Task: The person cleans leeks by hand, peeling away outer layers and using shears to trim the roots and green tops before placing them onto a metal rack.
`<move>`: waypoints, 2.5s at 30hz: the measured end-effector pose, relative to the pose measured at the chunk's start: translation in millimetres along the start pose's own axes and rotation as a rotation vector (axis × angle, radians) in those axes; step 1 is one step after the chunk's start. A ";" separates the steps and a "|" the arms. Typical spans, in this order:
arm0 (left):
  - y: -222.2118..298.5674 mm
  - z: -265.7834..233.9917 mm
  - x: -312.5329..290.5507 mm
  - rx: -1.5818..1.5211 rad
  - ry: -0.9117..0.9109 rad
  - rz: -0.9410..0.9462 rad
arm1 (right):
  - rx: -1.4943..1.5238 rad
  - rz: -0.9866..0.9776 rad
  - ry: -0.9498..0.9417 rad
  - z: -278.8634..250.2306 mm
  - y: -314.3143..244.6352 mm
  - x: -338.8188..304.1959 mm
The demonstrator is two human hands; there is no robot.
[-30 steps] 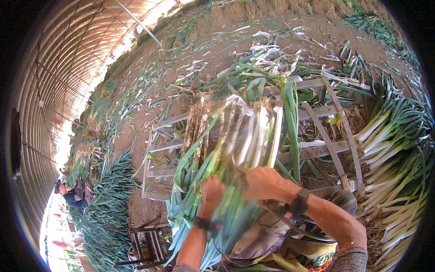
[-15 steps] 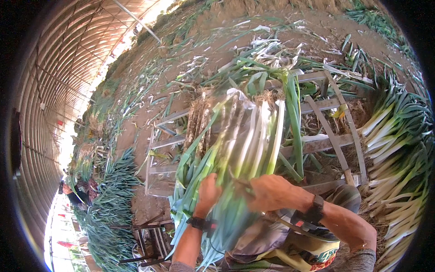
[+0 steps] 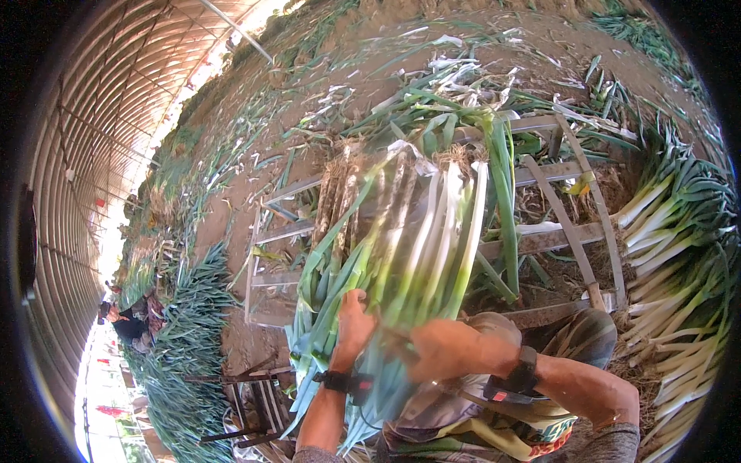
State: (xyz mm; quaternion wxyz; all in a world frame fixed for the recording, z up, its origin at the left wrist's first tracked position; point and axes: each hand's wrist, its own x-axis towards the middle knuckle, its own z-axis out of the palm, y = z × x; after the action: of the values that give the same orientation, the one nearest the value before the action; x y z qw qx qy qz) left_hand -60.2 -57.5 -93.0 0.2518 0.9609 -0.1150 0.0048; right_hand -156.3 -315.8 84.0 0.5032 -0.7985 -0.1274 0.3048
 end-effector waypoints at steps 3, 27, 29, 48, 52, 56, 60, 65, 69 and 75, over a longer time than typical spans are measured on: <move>9.2 1.1 3.1 -0.012 -0.010 -0.013 | -0.117 0.014 -0.019 -0.4 6.1 -1.6; 27.3 10.6 23.1 0.185 -0.214 -0.088 | -0.257 0.130 0.146 -12.6 20.1 16.3; 25.3 12.6 23.7 0.142 -0.205 -0.075 | -0.218 0.124 0.086 -11.4 19.1 15.2; 54.7 2.9 30.1 0.008 -0.317 -0.152 | -0.460 0.173 0.283 -68.1 49.1 62.0; 48.1 7.1 29.5 -0.006 -0.325 -0.230 | -0.407 0.168 0.321 -78.4 48.2 74.0; 39.8 8.0 31.1 -0.001 -0.351 -0.252 | -0.397 0.184 0.363 -87.8 53.0 89.8; 62.0 -0.6 32.9 -0.026 -0.390 -0.262 | -0.406 0.256 0.369 -102.3 63.1 99.1; 53.2 1.1 36.8 -0.009 -0.351 -0.221 | -0.325 0.220 0.338 -104.2 42.9 85.5; 45.3 14.0 47.5 -0.209 -0.321 -0.206 | -0.201 0.169 0.259 -87.6 42.7 53.1; 31.0 18.6 45.3 -0.215 -0.285 0.077 | -0.385 0.057 0.266 -69.7 41.4 17.7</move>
State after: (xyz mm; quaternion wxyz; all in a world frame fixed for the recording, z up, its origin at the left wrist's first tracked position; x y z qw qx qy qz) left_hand -23.9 -102.7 -91.2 0.3340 0.9142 -0.1862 -0.1340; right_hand -103.9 -376.4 62.6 0.3453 -0.9161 -0.0929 0.1811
